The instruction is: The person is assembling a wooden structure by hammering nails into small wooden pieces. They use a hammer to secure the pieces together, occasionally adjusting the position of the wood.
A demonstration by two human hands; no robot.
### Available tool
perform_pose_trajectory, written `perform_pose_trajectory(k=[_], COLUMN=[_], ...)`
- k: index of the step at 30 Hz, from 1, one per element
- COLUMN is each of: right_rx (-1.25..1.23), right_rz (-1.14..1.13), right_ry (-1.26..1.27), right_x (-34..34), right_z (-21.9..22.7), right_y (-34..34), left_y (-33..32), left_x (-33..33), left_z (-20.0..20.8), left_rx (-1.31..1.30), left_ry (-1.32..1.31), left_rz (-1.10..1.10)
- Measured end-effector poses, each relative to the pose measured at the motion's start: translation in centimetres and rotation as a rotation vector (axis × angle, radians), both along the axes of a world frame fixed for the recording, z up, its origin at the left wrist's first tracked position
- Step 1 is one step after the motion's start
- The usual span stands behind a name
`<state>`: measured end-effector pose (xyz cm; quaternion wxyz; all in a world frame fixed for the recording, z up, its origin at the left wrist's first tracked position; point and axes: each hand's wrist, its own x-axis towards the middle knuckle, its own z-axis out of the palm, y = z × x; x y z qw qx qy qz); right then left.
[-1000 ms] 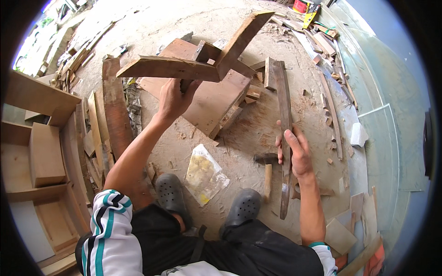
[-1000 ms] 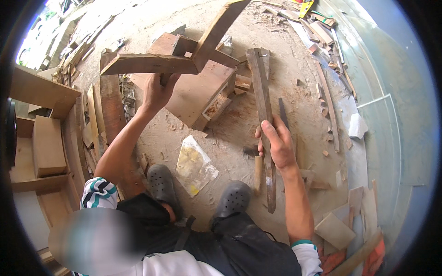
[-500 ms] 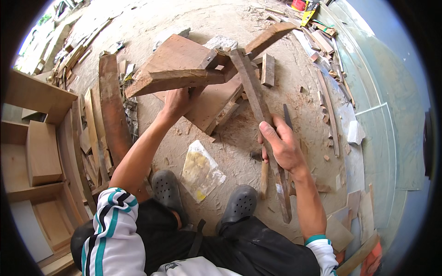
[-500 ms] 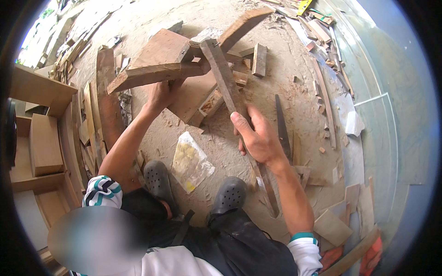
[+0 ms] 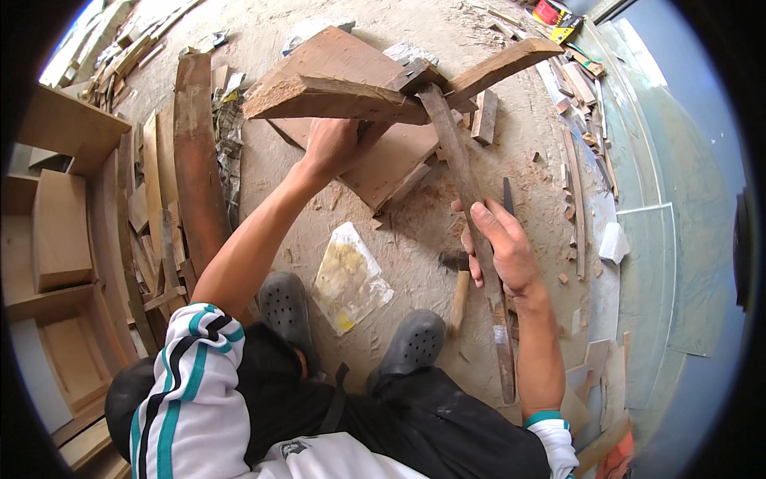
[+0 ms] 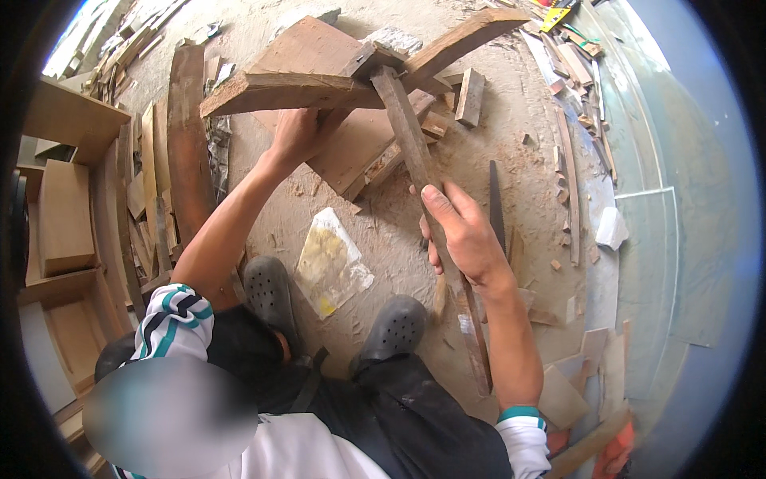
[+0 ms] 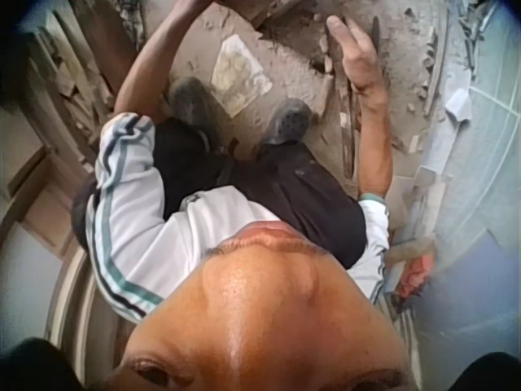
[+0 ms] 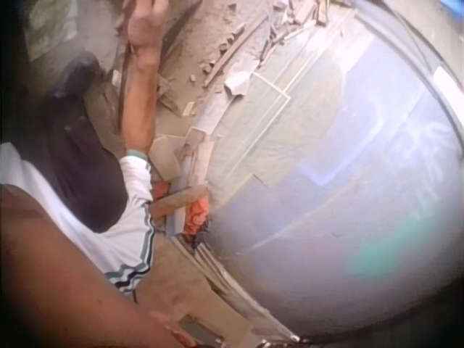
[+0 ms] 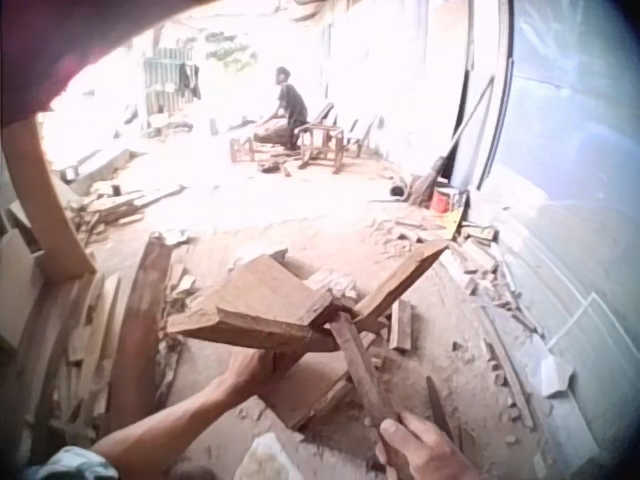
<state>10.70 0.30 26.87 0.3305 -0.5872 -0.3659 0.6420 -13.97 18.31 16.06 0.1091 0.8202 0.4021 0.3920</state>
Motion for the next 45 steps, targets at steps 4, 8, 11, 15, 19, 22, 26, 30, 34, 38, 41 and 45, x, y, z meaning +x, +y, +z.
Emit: perform_pose_trajectory(k=[4,8,11,15,19,22,26,30,34,38,41,45], right_rx=[-0.040,-0.086,-0.089,-0.066,0.012,0.058,0.045,0.043,0.044,0.055,0.059,0.054], right_rz=[-0.007,-0.038,-0.045,-0.058,-0.088,-0.108,-0.119,-0.122,-0.129,-0.129,-0.139,-0.140], right_ry=[0.009,0.097,0.114,0.068,-0.015,-0.014,-0.027,-0.034,-0.033,-0.009,0.010,-0.003], right_x=[-0.3,-0.3,-0.1,-0.9,-2.0,-2.5,-2.5,-3.1,-3.4,-3.3,-3.3,-3.8], right_z=[-0.2,0.3,0.3,0.0,-0.7,-1.6,-2.2,-2.6,-2.8,-3.0,-3.1,-3.0], right_y=[0.2,0.2,0.1,0.1,-0.2,-0.3,-0.4,-0.2,0.0,-0.1,-0.2,0.0], left_y=[0.0,-1.3,-2.0,-1.6,-2.0,-2.0,-1.5,-1.2,-1.2,-1.5,-1.9,-1.7], left_x=[0.0,0.1,0.8,1.9,2.4,2.5,2.7,3.3,3.1,2.9,2.3,1.9], left_z=[0.5,3.2,4.4,3.3,3.0,2.7,2.0,1.3,1.5,1.9,2.8,2.5], left_rx=[-0.027,-0.080,-0.221,-0.216,-0.231,-0.175,-0.172,-0.060,-0.057,-0.068,-0.156,-0.158], left_ry=[-0.021,0.022,-0.129,-0.437,-0.414,-0.367,-0.358,-0.464,-0.435,-0.390,-0.312,-0.244], left_rz=[-0.016,-0.072,-0.165,-0.247,-0.131,-0.078,-0.064,-0.007,-0.002,0.020,-0.017,0.023])
